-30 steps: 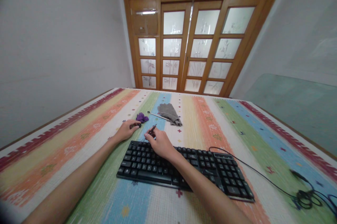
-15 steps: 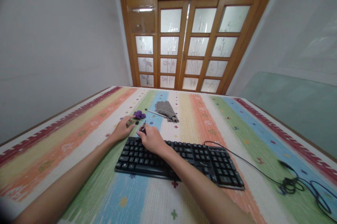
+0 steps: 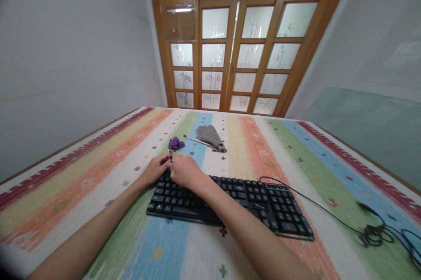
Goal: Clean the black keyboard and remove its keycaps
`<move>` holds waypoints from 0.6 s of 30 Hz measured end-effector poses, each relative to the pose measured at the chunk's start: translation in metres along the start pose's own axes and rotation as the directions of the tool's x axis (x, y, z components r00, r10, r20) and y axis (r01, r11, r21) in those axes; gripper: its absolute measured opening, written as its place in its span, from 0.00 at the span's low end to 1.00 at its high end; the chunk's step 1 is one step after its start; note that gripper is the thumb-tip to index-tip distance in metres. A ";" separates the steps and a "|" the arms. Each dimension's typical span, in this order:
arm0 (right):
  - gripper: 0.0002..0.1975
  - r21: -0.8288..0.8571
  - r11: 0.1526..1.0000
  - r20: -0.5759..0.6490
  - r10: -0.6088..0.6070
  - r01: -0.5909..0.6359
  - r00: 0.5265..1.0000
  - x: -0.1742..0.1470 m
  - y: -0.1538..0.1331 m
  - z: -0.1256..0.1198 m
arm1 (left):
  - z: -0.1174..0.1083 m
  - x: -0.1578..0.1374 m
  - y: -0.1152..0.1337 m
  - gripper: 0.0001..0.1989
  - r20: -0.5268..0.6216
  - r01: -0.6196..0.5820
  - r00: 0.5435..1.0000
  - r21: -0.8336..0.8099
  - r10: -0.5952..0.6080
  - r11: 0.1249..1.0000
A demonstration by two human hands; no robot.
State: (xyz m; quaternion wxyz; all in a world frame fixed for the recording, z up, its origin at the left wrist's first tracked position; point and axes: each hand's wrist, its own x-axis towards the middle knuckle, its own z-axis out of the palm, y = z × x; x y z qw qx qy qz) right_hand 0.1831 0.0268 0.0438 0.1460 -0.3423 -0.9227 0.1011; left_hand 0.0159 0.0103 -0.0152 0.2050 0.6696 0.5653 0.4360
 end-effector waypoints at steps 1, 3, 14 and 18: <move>0.13 0.023 0.999 -0.012 0.024 -0.023 1.000 0.003 0.002 0.001 | 0.000 0.000 -0.001 0.13 0.005 0.007 1.000 -0.011 -0.007 1.000; 0.13 0.082 0.995 -0.031 0.065 -0.062 0.997 0.008 0.008 0.002 | 0.000 0.000 -0.003 0.14 0.022 0.012 1.000 -0.029 -0.011 1.000; 0.13 0.585 0.800 0.062 0.123 -0.136 0.990 0.027 0.033 0.014 | 0.002 0.000 -0.003 0.12 0.069 0.004 0.998 -0.090 0.003 0.996; 0.21 0.701 0.673 0.215 0.119 -0.238 0.969 0.034 0.042 0.019 | 0.000 -0.001 -0.001 0.11 0.092 0.026 0.996 -0.112 -0.016 0.993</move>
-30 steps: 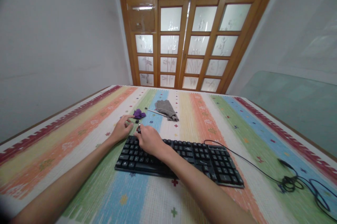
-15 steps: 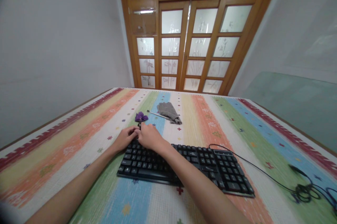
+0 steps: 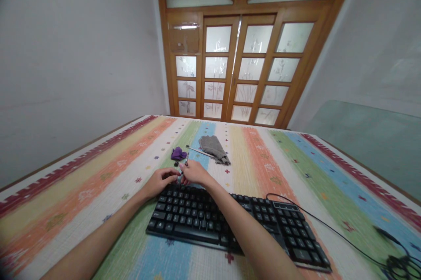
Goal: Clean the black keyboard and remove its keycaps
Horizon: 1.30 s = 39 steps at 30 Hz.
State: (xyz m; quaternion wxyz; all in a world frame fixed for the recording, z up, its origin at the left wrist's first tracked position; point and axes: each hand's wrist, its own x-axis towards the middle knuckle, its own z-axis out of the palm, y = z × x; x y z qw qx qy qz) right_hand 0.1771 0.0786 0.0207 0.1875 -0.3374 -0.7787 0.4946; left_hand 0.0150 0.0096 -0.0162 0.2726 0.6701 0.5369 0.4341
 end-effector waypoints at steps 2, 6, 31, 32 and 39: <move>0.20 0.034 0.999 0.019 0.021 -0.022 1.000 0.002 0.002 -0.003 | -0.002 -0.001 0.001 0.12 0.014 0.000 1.000 -0.011 0.001 1.000; 0.15 0.084 0.996 -0.009 0.012 -0.011 1.000 0.002 -0.001 -0.011 | -0.006 -0.002 0.005 0.16 0.054 -0.013 0.998 -0.051 0.015 0.999; 0.06 -0.153 0.964 -0.224 -0.250 0.219 0.942 -0.048 -0.013 -0.023 | -0.015 0.007 0.036 0.13 0.030 -0.100 0.995 0.164 0.097 0.981; 0.06 -0.161 0.962 -0.232 -0.253 0.219 0.939 -0.049 -0.014 -0.025 | -0.018 0.008 0.036 0.13 0.029 -0.133 0.991 0.180 0.130 0.975; 0.05 -0.147 0.965 -0.210 -0.243 0.215 0.947 -0.057 -0.007 -0.029 | -0.030 0.034 0.016 0.07 0.018 -0.252 0.961 0.468 0.276 0.847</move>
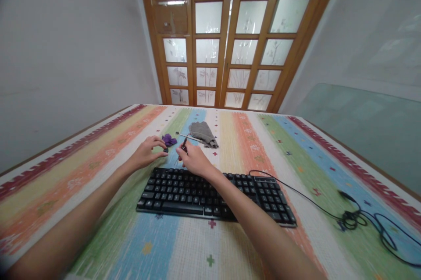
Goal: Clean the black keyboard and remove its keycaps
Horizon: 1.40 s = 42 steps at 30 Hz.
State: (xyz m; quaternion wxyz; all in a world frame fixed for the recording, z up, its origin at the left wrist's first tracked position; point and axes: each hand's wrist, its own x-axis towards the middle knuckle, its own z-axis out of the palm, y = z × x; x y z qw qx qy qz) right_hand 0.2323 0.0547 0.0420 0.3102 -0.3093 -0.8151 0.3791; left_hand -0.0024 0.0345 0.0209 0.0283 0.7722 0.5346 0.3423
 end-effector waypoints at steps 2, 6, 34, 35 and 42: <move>0.05 -0.012 1.000 0.032 -0.018 0.018 0.999 -0.004 0.002 0.000 | 0.007 0.007 -0.008 0.07 0.009 -0.013 1.000 0.104 0.012 0.995; 0.05 -0.092 0.995 0.038 -0.035 0.039 0.999 -0.012 0.002 -0.005 | 0.018 0.018 -0.013 0.07 0.084 -0.020 0.996 0.240 0.000 0.971; 0.10 -0.221 0.975 -0.113 -0.022 -0.003 0.993 -0.072 0.011 -0.046 | 0.026 0.040 -0.035 0.07 0.290 -0.111 0.956 0.196 0.050 0.974; 0.10 -0.218 0.976 -0.126 -0.016 -0.012 0.992 -0.075 0.012 -0.048 | 0.026 0.040 -0.034 0.07 0.290 -0.112 0.956 0.194 0.052 0.975; 0.10 -0.220 0.974 -0.191 0.014 -0.057 0.982 -0.090 0.014 -0.055 | 0.029 0.038 -0.033 0.08 0.273 -0.122 0.960 0.211 0.061 0.970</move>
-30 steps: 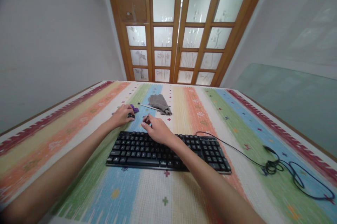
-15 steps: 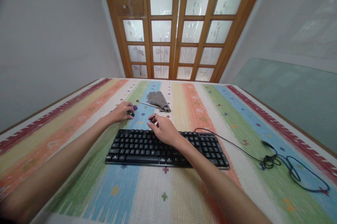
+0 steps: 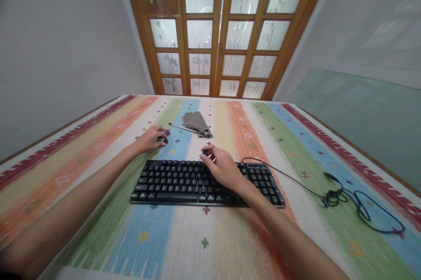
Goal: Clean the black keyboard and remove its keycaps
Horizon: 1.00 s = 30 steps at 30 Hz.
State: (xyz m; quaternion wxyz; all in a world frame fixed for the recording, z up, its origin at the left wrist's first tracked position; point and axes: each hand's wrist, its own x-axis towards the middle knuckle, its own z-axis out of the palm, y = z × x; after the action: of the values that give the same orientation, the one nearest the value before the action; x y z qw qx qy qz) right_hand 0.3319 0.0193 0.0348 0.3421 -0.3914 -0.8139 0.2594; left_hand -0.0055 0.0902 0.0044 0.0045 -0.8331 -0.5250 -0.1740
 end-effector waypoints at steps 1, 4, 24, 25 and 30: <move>0.11 0.002 1.000 -0.013 0.011 -0.011 1.000 -0.002 0.002 -0.002 | 0.000 -0.001 -0.001 0.08 -0.001 -0.005 1.000 0.002 0.005 1.000; 0.13 0.005 0.999 -0.033 0.053 -0.053 0.998 -0.008 0.010 -0.010 | 0.001 -0.003 -0.002 0.09 -0.008 -0.018 1.000 0.000 0.018 1.000; 0.21 0.149 0.954 -0.128 0.279 -0.260 0.952 -0.046 0.055 -0.051 | 0.009 -0.008 0.007 0.06 -0.073 -0.023 0.997 -0.048 0.020 0.999; 0.21 0.140 0.955 -0.133 0.280 -0.261 0.951 -0.047 0.057 -0.053 | 0.010 -0.008 0.007 0.06 -0.074 -0.023 0.997 -0.040 0.020 0.999; 0.21 0.078 0.956 -0.176 0.293 -0.284 0.940 -0.046 0.068 -0.060 | 0.007 -0.009 0.010 0.17 -0.082 -0.005 0.997 -0.033 0.003 0.999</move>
State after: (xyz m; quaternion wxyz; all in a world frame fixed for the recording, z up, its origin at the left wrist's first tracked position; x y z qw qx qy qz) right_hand 0.4300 0.0291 0.0095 0.3848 -0.5200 -0.7054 0.2898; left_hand 0.0018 0.0789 -0.0027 0.0125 -0.8263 -0.5198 -0.2167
